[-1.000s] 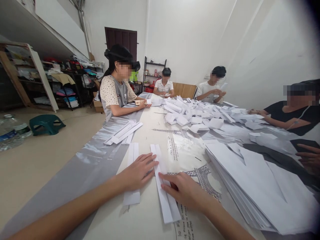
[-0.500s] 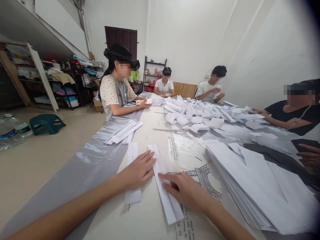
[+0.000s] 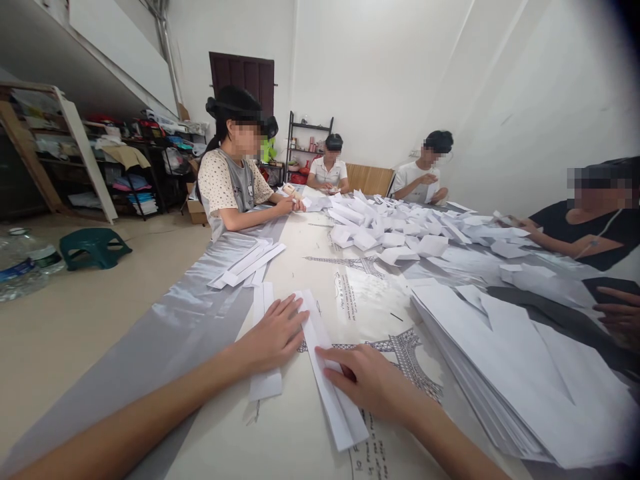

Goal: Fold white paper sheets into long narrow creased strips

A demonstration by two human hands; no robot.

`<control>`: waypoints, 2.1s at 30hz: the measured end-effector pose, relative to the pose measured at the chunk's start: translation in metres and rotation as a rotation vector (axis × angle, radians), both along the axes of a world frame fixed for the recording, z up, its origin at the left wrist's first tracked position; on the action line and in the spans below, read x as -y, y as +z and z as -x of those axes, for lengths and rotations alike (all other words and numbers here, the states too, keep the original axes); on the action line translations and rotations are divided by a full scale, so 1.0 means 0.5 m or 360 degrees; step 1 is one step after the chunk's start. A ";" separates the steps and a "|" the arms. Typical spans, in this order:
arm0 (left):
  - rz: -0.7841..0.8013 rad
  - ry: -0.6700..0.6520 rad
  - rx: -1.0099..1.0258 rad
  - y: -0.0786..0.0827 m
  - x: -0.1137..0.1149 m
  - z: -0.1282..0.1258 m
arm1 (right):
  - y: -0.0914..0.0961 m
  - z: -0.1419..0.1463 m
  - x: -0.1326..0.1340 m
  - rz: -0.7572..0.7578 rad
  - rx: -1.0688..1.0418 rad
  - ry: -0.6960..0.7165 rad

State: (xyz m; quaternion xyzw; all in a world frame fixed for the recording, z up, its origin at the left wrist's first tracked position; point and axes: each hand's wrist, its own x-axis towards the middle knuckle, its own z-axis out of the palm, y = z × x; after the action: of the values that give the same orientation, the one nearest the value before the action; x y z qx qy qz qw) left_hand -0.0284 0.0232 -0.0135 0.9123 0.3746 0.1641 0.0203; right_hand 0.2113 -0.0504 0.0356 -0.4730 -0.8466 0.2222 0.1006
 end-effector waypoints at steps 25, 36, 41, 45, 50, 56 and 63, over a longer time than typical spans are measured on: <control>0.0068 0.0039 0.0005 -0.004 -0.037 0.010 | -0.011 -0.002 -0.003 -0.0037 -0.0028 -0.0006; -0.0008 0.0058 0.0053 0.003 -0.029 0.011 | -0.027 0.004 0.000 0.0057 -0.0193 -0.0252; 0.0040 0.0101 0.0138 -0.004 -0.030 0.013 | -0.043 0.008 -0.002 0.0228 -0.0341 -0.0485; 0.0032 0.0128 0.0146 -0.010 -0.032 0.014 | -0.036 -0.006 -0.012 0.0269 -0.0350 -0.0631; -0.0007 0.0092 0.0163 -0.015 -0.035 0.018 | -0.019 -0.022 -0.021 0.0198 -0.0243 -0.0587; -0.0014 0.0067 0.0124 -0.006 -0.032 0.015 | -0.022 -0.016 -0.017 0.0040 -0.0189 -0.0551; -0.0056 0.0058 0.0136 -0.005 -0.030 0.013 | -0.020 -0.019 -0.019 0.0265 -0.0201 -0.0550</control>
State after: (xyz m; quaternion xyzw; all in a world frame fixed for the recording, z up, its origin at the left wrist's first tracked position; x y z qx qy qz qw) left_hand -0.0348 0.0382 -0.0159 0.8977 0.3871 0.2099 0.0171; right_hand 0.2207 -0.0406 0.0255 -0.6030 -0.7236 0.3003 0.1506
